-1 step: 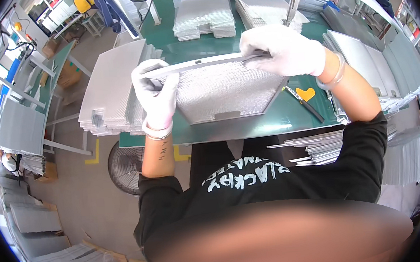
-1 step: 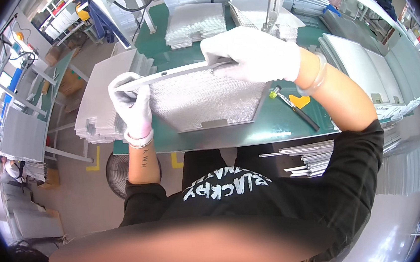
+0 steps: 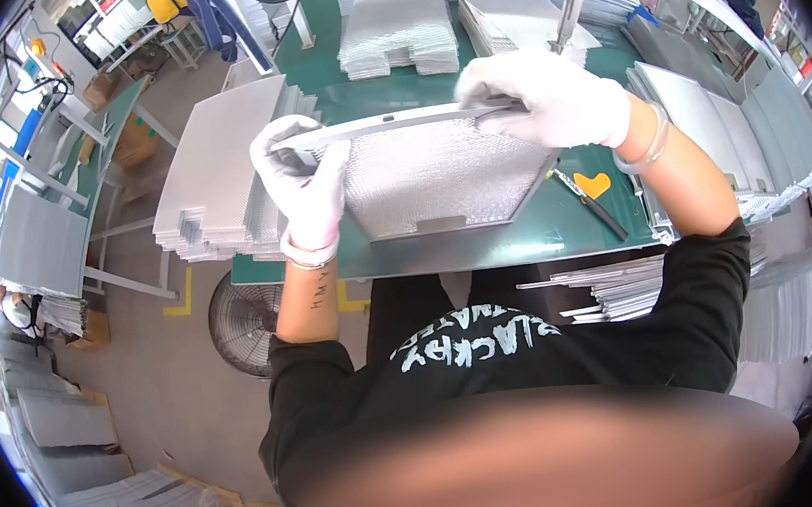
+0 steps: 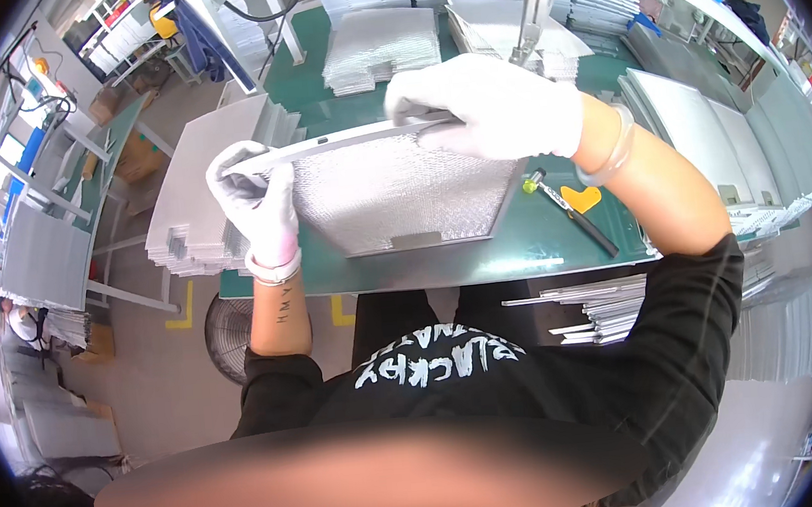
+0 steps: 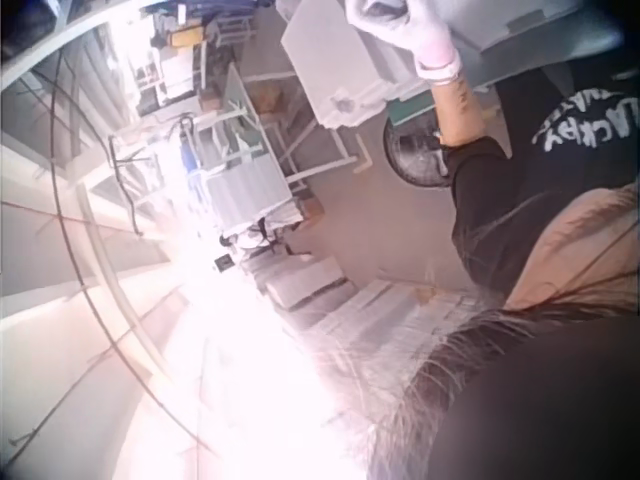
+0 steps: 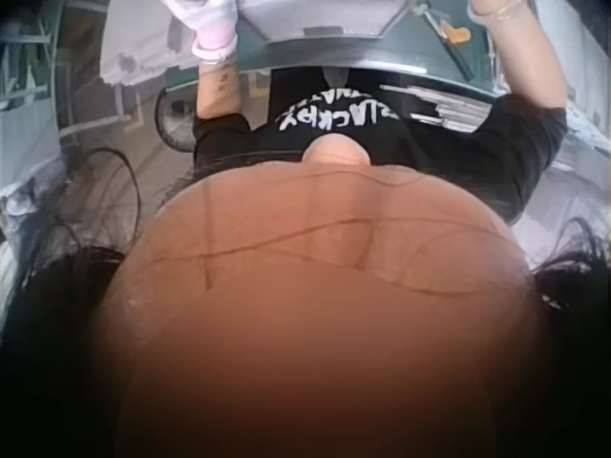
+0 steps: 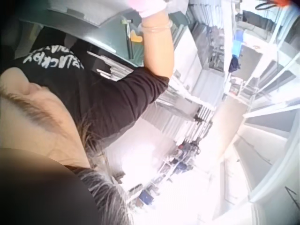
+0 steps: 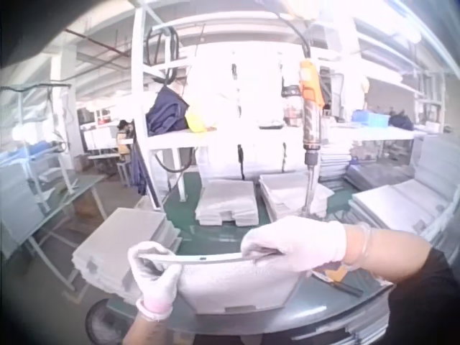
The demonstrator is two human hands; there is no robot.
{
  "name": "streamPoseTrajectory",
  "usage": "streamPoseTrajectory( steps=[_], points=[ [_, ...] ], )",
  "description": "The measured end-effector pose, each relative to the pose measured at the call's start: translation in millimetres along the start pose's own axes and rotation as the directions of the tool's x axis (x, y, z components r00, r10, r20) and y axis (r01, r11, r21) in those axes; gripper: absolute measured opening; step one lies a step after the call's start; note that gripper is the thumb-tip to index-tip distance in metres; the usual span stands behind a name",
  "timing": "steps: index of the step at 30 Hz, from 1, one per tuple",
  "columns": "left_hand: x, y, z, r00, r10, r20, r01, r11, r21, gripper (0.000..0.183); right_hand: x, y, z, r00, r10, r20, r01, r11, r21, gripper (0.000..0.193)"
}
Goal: Assembling industrial metal mesh filters using a power drill and plastic frames on a factory workbench.
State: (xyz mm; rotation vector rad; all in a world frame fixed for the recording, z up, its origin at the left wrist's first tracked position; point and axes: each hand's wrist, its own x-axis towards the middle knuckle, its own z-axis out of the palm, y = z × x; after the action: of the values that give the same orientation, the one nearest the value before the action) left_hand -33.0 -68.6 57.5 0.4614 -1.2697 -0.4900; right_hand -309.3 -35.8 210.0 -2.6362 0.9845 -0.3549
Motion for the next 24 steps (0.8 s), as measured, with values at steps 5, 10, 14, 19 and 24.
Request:
streamPoseTrajectory(
  steps=[5,10,14,19,24],
  points=[
    [-0.9,3.5,14.2,0.991,0.090,-0.095,-0.082,0.993,0.083,0.066,2.1,10.3,9.8,0.956,-0.278,-0.095,0.263,0.954,-0.145,0.054],
    [-1.3,-6.7,24.1,0.970,0.108,-0.217,-0.070,0.982,0.177,0.046,4.4,8.4,11.3,0.982,-0.162,-0.098,0.149,0.981,-0.125,0.055],
    [-0.2,-14.9,16.6,0.954,0.276,-0.122,-0.196,0.874,0.444,0.042,6.0,7.5,11.7,0.985,-0.129,-0.114,0.117,0.987,-0.112,0.056],
    [3.3,-13.3,14.9,0.931,0.359,-0.057,-0.269,0.784,0.559,0.033,6.9,5.6,12.1,0.983,-0.140,-0.120,0.123,0.982,-0.142,0.058],
    [4.9,-13.6,12.3,0.938,0.345,-0.032,-0.266,0.775,0.573,0.034,6.0,6.9,13.7,0.983,-0.133,-0.125,0.113,0.981,-0.157,0.060]
  ],
)
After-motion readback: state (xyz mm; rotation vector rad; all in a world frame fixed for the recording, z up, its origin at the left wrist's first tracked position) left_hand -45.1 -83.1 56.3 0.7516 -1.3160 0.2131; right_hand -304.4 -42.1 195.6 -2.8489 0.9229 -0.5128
